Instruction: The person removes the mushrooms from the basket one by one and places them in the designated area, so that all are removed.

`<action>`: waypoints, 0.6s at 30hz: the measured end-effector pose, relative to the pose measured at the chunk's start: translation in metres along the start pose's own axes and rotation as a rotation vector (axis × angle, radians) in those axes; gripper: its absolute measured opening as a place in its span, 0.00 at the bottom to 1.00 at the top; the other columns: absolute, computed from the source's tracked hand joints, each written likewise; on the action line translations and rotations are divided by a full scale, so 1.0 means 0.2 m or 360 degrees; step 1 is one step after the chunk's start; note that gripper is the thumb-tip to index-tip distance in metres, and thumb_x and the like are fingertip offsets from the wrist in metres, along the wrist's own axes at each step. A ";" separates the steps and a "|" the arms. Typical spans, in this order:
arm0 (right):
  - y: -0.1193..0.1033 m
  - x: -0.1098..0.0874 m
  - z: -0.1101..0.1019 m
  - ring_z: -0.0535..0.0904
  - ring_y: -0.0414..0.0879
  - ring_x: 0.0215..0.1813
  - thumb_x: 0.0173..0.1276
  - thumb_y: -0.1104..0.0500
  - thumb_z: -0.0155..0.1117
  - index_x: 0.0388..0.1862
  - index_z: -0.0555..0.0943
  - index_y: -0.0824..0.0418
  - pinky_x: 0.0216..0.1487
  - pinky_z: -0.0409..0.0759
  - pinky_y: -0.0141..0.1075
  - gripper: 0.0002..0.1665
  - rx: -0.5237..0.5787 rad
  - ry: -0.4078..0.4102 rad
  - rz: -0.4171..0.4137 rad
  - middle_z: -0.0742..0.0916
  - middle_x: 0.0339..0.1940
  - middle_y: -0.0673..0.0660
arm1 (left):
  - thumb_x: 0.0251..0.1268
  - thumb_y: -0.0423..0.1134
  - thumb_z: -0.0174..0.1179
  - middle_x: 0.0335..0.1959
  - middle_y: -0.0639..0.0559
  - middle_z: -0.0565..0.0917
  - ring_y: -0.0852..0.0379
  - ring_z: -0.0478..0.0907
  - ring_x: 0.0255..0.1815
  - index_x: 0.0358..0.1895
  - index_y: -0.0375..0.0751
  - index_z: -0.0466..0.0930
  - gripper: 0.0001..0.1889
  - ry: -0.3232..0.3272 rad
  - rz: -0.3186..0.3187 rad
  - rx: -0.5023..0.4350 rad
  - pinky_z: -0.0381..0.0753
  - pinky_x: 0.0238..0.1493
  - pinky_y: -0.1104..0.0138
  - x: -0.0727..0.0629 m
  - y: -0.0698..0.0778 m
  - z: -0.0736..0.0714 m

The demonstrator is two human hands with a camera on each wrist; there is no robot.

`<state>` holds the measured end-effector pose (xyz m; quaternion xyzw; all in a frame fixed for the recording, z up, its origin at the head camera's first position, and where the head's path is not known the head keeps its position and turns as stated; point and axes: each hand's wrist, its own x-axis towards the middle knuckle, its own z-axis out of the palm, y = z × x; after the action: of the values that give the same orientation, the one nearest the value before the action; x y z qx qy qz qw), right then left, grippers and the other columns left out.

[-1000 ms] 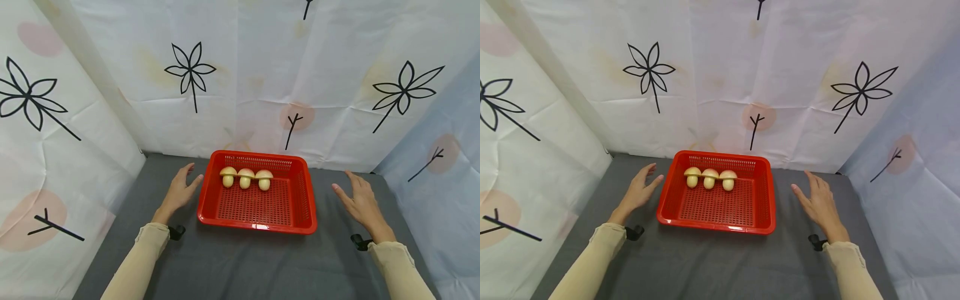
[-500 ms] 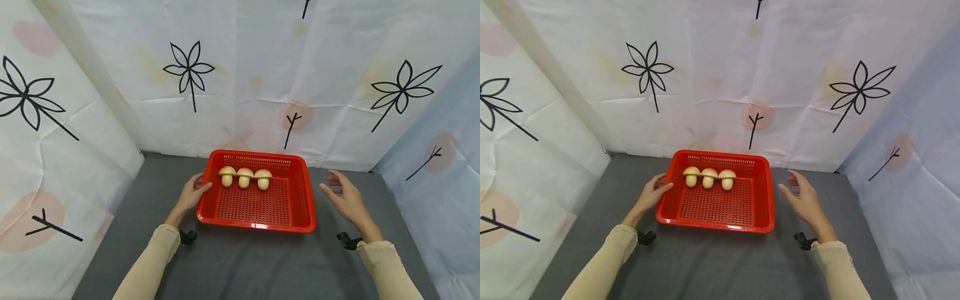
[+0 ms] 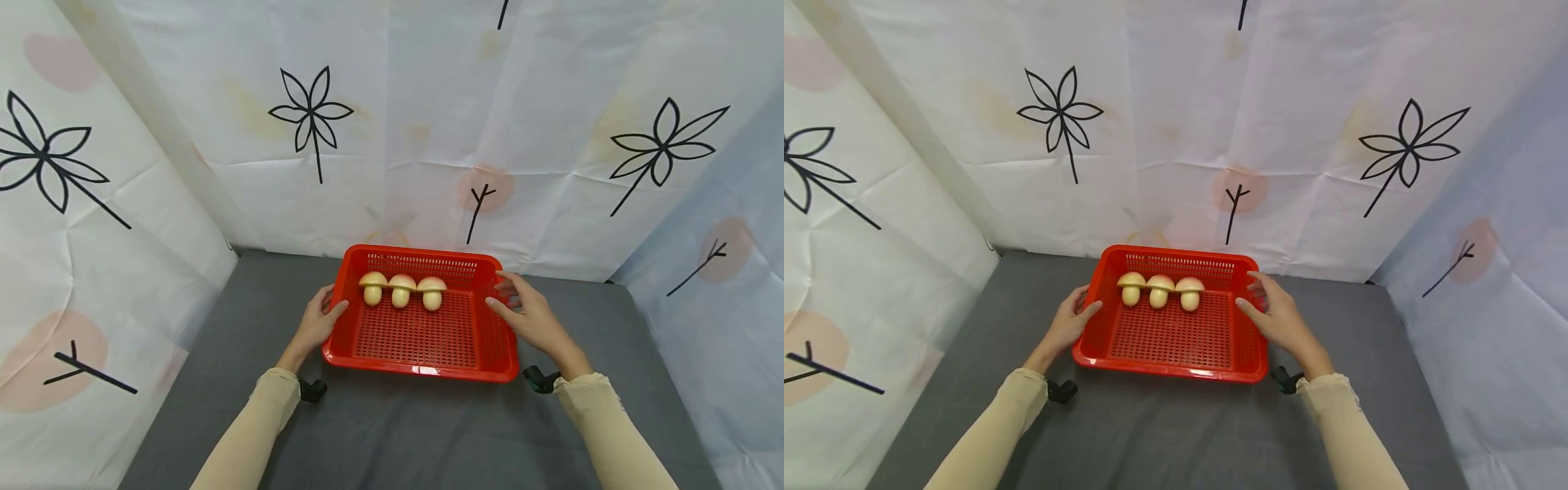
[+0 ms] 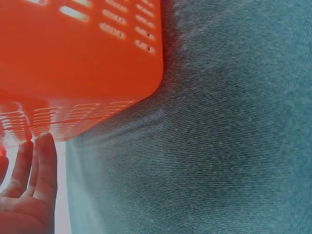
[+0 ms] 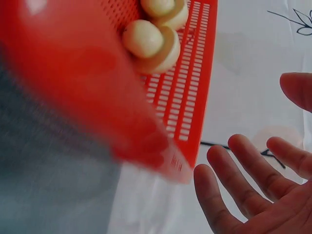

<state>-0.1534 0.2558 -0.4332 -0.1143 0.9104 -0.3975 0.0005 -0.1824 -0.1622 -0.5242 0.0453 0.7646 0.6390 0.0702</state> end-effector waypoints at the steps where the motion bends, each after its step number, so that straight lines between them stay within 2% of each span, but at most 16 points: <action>1: -0.01 0.02 0.01 0.78 0.63 0.57 0.75 0.50 0.64 0.77 0.63 0.65 0.57 0.78 0.61 0.39 0.0002 -0.0006 -0.0010 0.79 0.61 0.69 | 0.78 0.39 0.57 0.68 0.29 0.72 0.33 0.76 0.63 0.77 0.33 0.58 0.31 0.0012 -0.0002 0.0004 0.81 0.57 0.45 0.00 0.00 0.00; 10: -0.08 0.20 0.17 0.76 0.63 0.62 0.68 0.53 0.73 0.75 0.66 0.62 0.58 0.78 0.58 0.41 0.0050 -0.0055 -0.0061 0.78 0.63 0.67 | 0.77 0.36 0.58 0.66 0.30 0.74 0.34 0.78 0.61 0.76 0.32 0.59 0.30 0.0070 0.0021 0.0046 0.82 0.56 0.47 0.01 0.00 0.01; 18: -0.02 0.35 0.35 0.73 0.64 0.63 0.61 0.58 0.78 0.75 0.67 0.65 0.60 0.77 0.58 0.47 -0.0001 -0.0103 -0.0031 0.76 0.65 0.69 | 0.77 0.34 0.58 0.68 0.29 0.72 0.33 0.76 0.63 0.77 0.31 0.57 0.32 0.0051 0.0005 0.0039 0.81 0.58 0.47 -0.01 0.01 0.01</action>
<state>-0.2142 0.1880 -0.4722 -0.1359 0.9089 -0.3934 0.0262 -0.1812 -0.1605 -0.5230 0.0370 0.7733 0.6304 0.0564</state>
